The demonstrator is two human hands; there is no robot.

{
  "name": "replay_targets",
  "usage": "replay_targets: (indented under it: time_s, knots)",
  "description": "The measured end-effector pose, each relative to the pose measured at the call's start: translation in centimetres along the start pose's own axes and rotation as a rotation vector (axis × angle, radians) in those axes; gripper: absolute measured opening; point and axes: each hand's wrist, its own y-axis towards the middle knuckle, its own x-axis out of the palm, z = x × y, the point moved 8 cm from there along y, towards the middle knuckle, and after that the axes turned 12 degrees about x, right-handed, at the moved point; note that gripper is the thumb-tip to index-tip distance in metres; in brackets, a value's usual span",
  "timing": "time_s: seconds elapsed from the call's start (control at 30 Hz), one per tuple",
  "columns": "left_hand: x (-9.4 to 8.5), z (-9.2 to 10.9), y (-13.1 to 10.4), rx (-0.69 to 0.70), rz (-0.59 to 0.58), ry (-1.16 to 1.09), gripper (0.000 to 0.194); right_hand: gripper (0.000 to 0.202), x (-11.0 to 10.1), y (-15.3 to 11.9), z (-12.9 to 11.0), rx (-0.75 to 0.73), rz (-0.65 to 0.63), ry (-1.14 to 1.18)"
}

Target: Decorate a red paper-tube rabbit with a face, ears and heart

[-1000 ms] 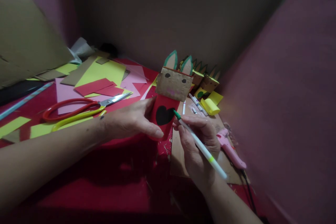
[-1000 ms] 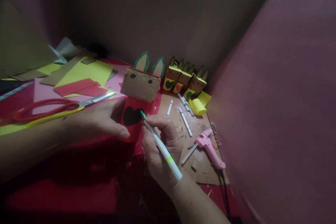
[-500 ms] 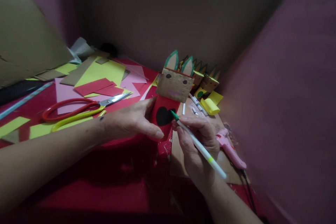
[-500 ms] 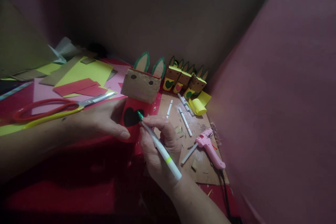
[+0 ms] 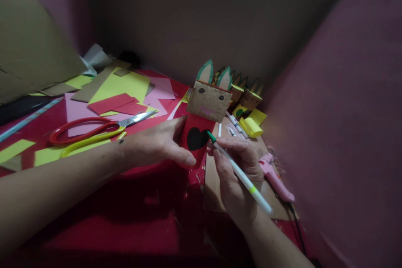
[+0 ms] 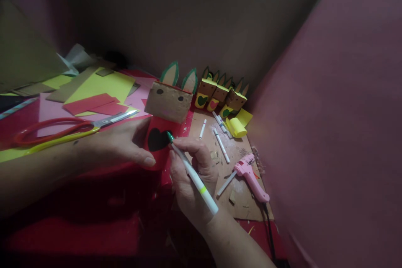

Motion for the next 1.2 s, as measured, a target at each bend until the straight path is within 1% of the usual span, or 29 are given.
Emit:
replay_targets:
  time_s: [0.13,0.33,0.5,0.77,0.93,1.03,1.2]
  knots:
    - [-0.1,0.02,-0.04,-0.015,0.013,0.017,0.051,0.023,-0.05,0.03,0.0,-0.003,0.009,0.0]
    - [-0.03,0.05,0.13,-0.003,-0.006,0.004,0.056,0.024,-0.22,-0.02,0.47,0.039,0.035,0.069]
    - [-0.12,-0.07,0.13,-0.002,-0.005,0.009,0.052,0.025,-0.32,-0.07,0.73,0.056,0.062,0.082]
    - [-0.07,-0.01,0.15,0.012,-0.005,-0.006,0.055,0.022,-0.32,-0.17,0.49,0.052,0.033,0.062]
    - [-0.06,-0.06,0.09,0.023,-0.004,-0.024,0.05,0.021,-0.39,-0.1,0.04,0.036,0.039,0.053]
    - [-0.14,-0.06,0.1,0.036,0.0,-0.015,0.051,0.02,-0.43,-0.13,0.11,0.044,0.041,0.051]
    - [-0.24,-0.25,0.11,0.003,0.001,0.004,0.053,0.017,-0.42,-0.34,0.33,0.038,0.03,0.009]
